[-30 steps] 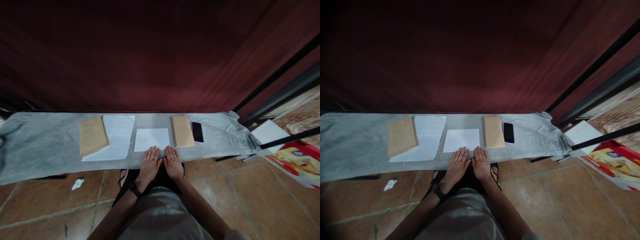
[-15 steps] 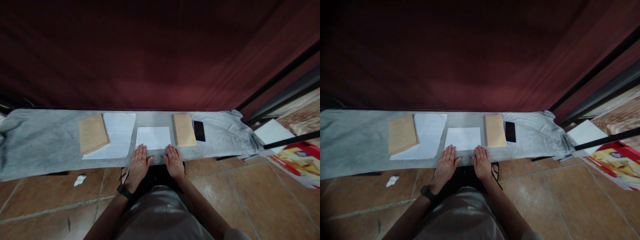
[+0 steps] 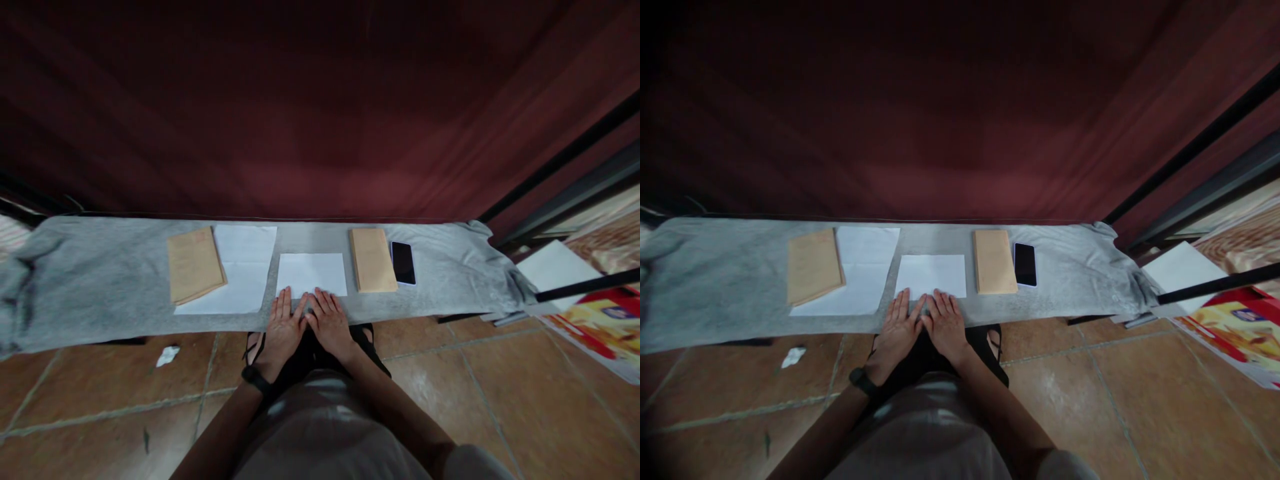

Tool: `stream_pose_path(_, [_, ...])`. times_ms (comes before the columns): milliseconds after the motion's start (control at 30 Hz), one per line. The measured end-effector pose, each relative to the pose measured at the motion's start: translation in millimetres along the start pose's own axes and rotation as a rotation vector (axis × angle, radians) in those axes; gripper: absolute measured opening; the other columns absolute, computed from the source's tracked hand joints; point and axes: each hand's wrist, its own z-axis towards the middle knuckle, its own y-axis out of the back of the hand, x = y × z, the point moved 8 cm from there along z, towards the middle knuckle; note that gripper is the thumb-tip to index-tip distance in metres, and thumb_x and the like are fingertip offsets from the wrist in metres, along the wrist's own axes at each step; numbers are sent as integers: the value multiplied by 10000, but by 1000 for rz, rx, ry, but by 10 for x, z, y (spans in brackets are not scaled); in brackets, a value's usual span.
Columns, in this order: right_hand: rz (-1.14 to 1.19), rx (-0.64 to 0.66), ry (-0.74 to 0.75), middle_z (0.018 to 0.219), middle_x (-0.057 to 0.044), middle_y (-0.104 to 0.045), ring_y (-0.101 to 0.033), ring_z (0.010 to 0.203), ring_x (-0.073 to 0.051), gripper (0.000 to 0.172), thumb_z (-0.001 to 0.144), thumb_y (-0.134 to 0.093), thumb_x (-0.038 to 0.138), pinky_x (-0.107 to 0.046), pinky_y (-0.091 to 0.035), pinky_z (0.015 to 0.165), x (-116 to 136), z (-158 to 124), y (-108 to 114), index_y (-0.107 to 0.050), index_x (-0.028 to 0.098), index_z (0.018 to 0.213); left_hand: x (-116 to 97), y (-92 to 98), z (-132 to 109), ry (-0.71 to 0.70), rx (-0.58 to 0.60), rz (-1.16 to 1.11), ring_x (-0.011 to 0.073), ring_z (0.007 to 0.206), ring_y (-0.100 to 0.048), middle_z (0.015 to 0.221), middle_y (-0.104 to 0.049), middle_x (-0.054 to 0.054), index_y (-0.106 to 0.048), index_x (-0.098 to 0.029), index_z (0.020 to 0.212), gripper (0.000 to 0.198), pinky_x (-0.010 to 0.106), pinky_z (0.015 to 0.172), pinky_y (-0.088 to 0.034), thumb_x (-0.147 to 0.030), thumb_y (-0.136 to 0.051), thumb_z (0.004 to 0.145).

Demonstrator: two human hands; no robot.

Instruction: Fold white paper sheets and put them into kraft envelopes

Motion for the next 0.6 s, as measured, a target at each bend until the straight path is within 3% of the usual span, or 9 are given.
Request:
stream_pose_path(367, [-71, -37, -89, 1631, -95, -374, -373, 1489, -250, 503, 1064, -440, 367, -469, -276, 1228, -362, -182, 99, -427, 209, 1542, 4, -2, 5, 33, -39, 3, 374, 1534, -233, 1669, -211, 189, -382, -209, 1568, 610, 590, 1196, -328, -452, -464, 1014])
stream_pose_path(600, [-83, -66, -127, 1606, -107, -410, -414, 1465, -266, 522, 1058, -444, 345, -483, -301, 1216, -522, -285, 149, -408, 190, 1555, 128, -17, -71, 77, -109, 14, 366, 1517, -295, 1614, -329, 241, -353, -95, 1567, 677, 574, 1191, -342, -508, -370, 1031])
